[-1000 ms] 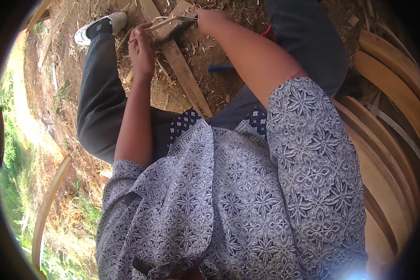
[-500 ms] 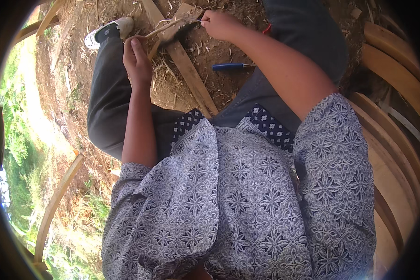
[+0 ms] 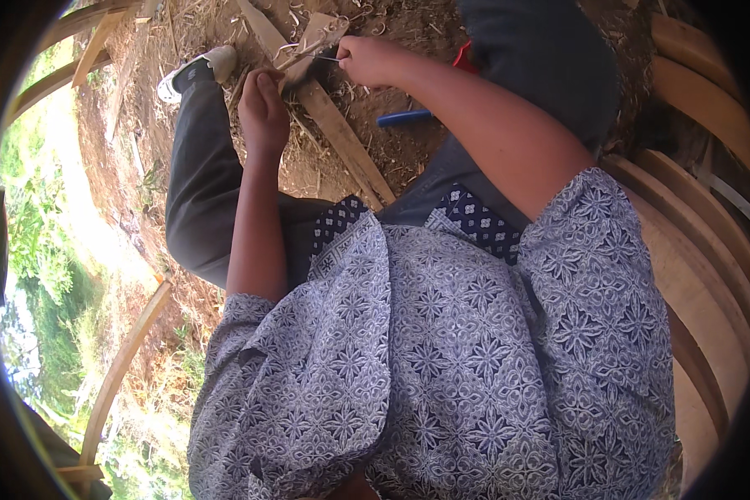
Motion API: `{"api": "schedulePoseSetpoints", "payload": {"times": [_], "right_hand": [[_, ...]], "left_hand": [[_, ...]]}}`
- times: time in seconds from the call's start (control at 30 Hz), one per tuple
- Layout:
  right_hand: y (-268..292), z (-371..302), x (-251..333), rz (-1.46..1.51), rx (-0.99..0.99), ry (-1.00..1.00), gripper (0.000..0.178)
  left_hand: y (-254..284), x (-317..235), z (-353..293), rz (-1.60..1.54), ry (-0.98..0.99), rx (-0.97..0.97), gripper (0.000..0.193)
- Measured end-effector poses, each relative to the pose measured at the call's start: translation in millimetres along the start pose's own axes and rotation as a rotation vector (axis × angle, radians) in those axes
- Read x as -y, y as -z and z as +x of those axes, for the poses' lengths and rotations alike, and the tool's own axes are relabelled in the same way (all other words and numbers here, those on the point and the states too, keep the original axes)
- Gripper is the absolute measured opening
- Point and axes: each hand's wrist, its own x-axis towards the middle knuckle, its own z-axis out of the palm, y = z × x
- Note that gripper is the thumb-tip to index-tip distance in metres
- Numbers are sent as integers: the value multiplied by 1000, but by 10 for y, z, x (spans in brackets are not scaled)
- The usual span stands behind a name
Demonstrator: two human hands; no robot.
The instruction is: The person sits on the ground and uses a knife to carve a small piece of wood held between their legs. They repeatedly scrape the wood to remove shavings and refine its shape.
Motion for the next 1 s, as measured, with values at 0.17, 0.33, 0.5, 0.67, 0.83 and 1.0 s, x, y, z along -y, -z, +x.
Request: {"api": "schedulePoseSetpoints", "payload": {"times": [0.17, 0.33, 0.5, 0.67, 0.83, 1.0], "right_hand": [[16, -44, 172, 36, -85, -52, 30], [-149, -120, 358, -6, -153, 227, 34], [-392, -56, 246, 22, -307, 317, 28], [-349, -164, 487, 65, -233, 343, 27], [-316, 28, 190, 13, -256, 334, 30], [-327, 94, 159, -111, -289, 344, 29]], "left_hand": [[7, 3, -32, 10, 57, -19, 29], [-23, 78, -47, -56, 84, -54, 26], [-22, 100, 11, -105, 97, -35, 27], [24, 77, 56, -123, 63, -67, 28], [47, -30, 77, -131, 95, -109, 31], [97, -31, 137, -105, 142, -123, 32]]}}
